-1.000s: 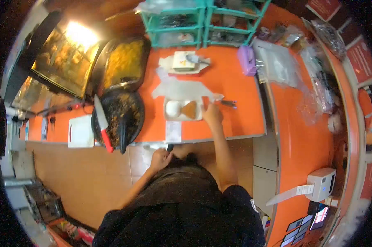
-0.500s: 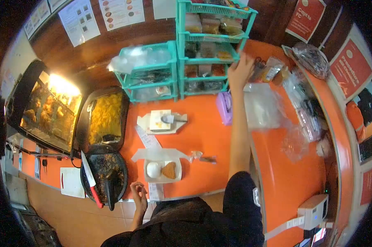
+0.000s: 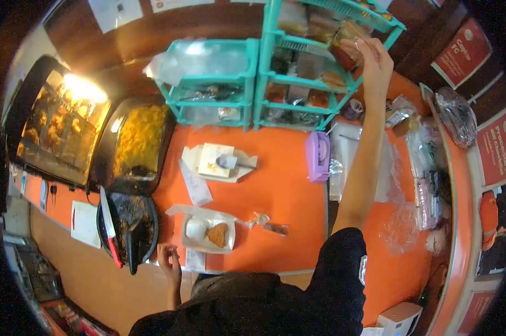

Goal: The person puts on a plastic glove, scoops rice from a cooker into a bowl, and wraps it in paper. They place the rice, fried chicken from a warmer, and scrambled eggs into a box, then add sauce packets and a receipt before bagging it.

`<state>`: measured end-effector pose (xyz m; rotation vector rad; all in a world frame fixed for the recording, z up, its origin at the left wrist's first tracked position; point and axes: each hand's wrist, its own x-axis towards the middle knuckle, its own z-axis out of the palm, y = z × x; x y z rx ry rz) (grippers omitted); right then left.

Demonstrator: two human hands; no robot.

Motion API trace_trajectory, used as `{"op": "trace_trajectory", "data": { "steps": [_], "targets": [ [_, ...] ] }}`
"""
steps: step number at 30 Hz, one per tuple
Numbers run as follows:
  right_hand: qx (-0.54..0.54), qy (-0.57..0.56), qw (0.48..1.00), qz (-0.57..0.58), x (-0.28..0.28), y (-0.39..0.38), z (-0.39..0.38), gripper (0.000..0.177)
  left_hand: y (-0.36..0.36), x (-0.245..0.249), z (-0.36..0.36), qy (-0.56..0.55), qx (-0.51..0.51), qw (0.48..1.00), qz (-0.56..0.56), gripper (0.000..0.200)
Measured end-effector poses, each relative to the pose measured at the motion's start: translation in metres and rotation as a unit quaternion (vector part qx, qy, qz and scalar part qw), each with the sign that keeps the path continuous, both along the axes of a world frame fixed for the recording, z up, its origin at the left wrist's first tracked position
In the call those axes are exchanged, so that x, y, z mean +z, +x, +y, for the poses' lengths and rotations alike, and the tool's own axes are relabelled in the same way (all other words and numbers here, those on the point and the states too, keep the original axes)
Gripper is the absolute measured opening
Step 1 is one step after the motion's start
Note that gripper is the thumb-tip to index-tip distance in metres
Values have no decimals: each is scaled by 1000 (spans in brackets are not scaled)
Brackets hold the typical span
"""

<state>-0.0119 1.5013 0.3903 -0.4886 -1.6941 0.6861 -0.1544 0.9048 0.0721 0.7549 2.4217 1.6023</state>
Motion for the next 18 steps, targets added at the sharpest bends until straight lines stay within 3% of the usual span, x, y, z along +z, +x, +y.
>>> {"op": "trace_trajectory", "data": {
  "steps": [2, 3, 4, 5, 6, 8, 11, 13, 16, 18],
  "targets": [
    [48, -97, 994, -20, -12, -6, -41, 15, -1, 6, -1, 7, -7, 1000, 7, 4],
    [71, -166, 983, -38, -13, -13, -80, 16, -5, -16, -10, 10, -5, 1000, -16, 3],
    [96, -235, 966, -60, -25, -19, -114, 16, -7, 1, -5, 14, -33, 999, 16, 3],
    [132, -192, 965, -116, -46, -22, -137, 16, -12, 6, -3, -24, -49, 997, 58, 5],
    [167, -144, 961, -168, -67, -22, -161, 15, -14, 16, 0, -3, -51, 999, 14, 9],
    [305, -254, 886, -242, -106, -23, -230, 13, -26, -1, -12, -8, -70, 997, 25, 9],
    [377, -355, 812, -270, -186, -26, -319, 13, -41, -4, -28, -14, -90, 996, -6, 11],
    [286, -311, 835, -351, -228, -35, -363, 13, -51, -9, -40, -23, -101, 995, -3, 14],
    [190, -251, 914, -255, -299, -61, -399, 15, -64, -12, -50, -11, -151, 988, -2, 15],
    [189, -221, 916, -277, -334, -79, -411, 17, -68, -14, -57, -25, -181, 983, -6, 16]
  ]
}}
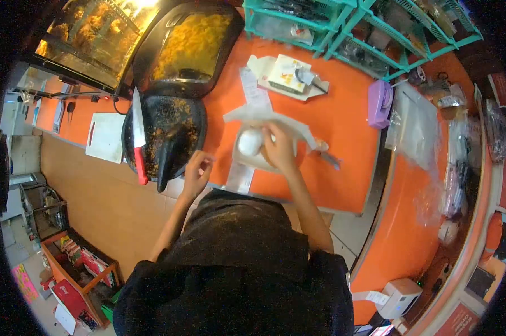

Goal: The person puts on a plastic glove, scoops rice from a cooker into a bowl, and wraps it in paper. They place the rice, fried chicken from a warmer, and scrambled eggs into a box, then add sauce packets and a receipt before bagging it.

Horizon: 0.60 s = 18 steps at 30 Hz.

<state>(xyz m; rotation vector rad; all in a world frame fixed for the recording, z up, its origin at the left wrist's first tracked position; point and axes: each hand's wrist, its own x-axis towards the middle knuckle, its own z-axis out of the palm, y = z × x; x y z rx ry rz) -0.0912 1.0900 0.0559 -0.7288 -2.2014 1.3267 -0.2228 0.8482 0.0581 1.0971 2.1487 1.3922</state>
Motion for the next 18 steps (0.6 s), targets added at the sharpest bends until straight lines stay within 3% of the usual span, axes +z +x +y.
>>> {"op": "trace_trajectory", "data": {
  "steps": [4, 10, 12, 14, 16, 18],
  "targets": [
    [19, 36, 988, -151, -13, -15, -17, 22, -6, 4, -8, -12, -50, 999, -13, 17],
    [-125, 232, 964, 42, 37, 0, -19, 18, -8, -7, -20, -21, -43, 998, -49, 16],
    [-230, 224, 947, -15, 62, 19, 6, 18, -6, -10, -21, -37, -31, 996, -78, 17],
    [-289, 120, 950, -11, 92, 34, 43, 28, -1, -15, -18, -32, -12, 996, -88, 12],
    [-336, 120, 932, -57, 81, 51, 101, 23, 4, -23, -12, -42, 14, 993, -108, 9],
    [-326, 366, 856, -163, 30, 76, 166, 23, 9, -33, -11, -67, 44, 987, -139, 8]
  ]
}}
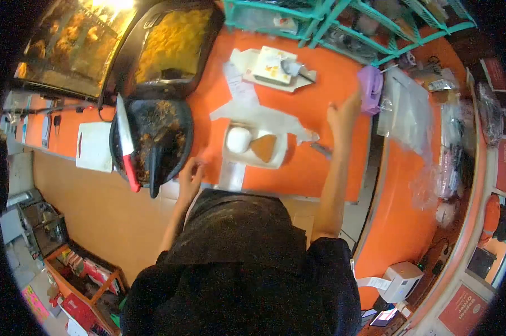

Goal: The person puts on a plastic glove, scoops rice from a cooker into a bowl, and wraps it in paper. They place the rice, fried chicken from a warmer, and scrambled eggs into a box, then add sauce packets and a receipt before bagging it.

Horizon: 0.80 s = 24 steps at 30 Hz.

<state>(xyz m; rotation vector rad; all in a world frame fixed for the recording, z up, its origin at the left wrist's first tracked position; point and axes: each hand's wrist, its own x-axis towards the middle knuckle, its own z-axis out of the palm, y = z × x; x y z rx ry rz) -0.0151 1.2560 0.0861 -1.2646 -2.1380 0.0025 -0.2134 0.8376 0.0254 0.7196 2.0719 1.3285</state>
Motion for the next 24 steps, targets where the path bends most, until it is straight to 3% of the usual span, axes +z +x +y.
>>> {"op": "trace_trajectory", "data": {
  "steps": [1, 2, 4, 7, 9, 13, 16, 17, 20, 22, 24],
  "targets": [
    [1, 20, 999, -39, -10, 8, 23, 25, 2, 3, 3, -41, 14, 999, -26, 9],
    [2, 41, 996, -76, -20, 15, 45, 29, 6, -3, 6, -9, 34, 999, -32, 8],
    [40, -87, 995, -31, -18, 8, 80, 37, 12, -7, 13, 26, 67, 997, -30, 9],
    [115, -101, 986, 61, -8, -24, 140, 40, 20, -4, 28, 17, 95, 995, -22, 10],
    [55, -142, 988, 27, -17, -46, 192, 40, 30, 6, 42, 11, 116, 993, -15, 11],
    [18, -194, 981, 16, -56, -76, 286, 39, 48, 17, 54, -12, 140, 990, -4, 12],
    [90, -193, 976, 40, -111, -91, 343, 39, 63, 24, 58, -43, 162, 986, -14, 13],
    [105, -259, 960, 31, -121, -95, 352, 44, 68, 25, 57, -55, 164, 985, -20, 13],
    [-42, -239, 960, 138, -98, -107, 322, 40, 77, 29, 56, -82, 170, 982, -15, 13],
    [-51, -180, 956, 228, -107, -103, 316, 38, 81, 33, 53, -93, 176, 980, 15, 13],
    [-19, -31, 956, 292, -134, -94, 332, 28, 79, 36, 51, -99, 188, 975, 64, 12]
  ]
}}
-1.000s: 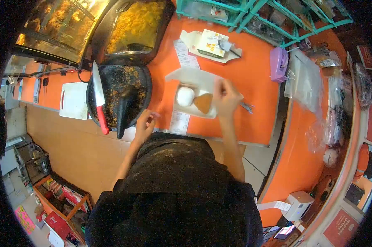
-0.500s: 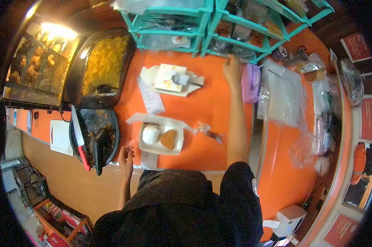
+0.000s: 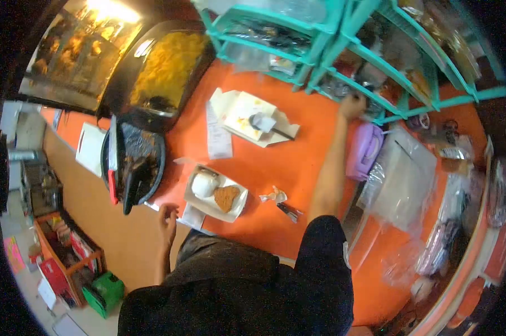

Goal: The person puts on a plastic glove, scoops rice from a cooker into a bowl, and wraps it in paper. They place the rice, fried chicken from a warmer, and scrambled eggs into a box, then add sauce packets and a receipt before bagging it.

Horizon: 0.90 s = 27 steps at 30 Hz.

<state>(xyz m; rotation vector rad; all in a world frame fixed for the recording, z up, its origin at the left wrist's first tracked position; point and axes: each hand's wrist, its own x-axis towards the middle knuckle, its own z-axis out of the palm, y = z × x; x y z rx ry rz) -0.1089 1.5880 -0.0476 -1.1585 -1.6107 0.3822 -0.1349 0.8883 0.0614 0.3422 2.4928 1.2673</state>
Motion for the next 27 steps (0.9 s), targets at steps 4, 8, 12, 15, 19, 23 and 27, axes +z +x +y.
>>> {"op": "trace_trajectory", "data": {
  "steps": [4, 8, 12, 15, 19, 23, 27],
  "targets": [
    [124, -88, 937, 314, 77, 35, -99, 15, -14, 25, -6, 7, 14, 999, 37, 13],
    [162, -177, 925, 294, 154, 82, -235, 14, -42, 37, -22, 100, 41, 993, 40, 11],
    [379, -235, 881, 157, 183, 99, -372, 9, -107, 40, -28, 223, 64, 972, 33, 11],
    [438, -359, 819, 92, 162, 69, -453, 11, -172, 39, -21, 260, 99, 957, -82, 23],
    [309, -79, 909, -268, 72, 27, -509, 24, -272, -7, 2, 390, 155, 867, -268, 32],
    [119, -20, 966, -230, 108, -2, -553, 19, -336, -27, 32, 306, 243, 844, -367, 41],
    [240, -156, 949, -132, 142, -44, -600, 13, -349, -9, 40, 334, 212, 830, -394, 24]
  ]
}}
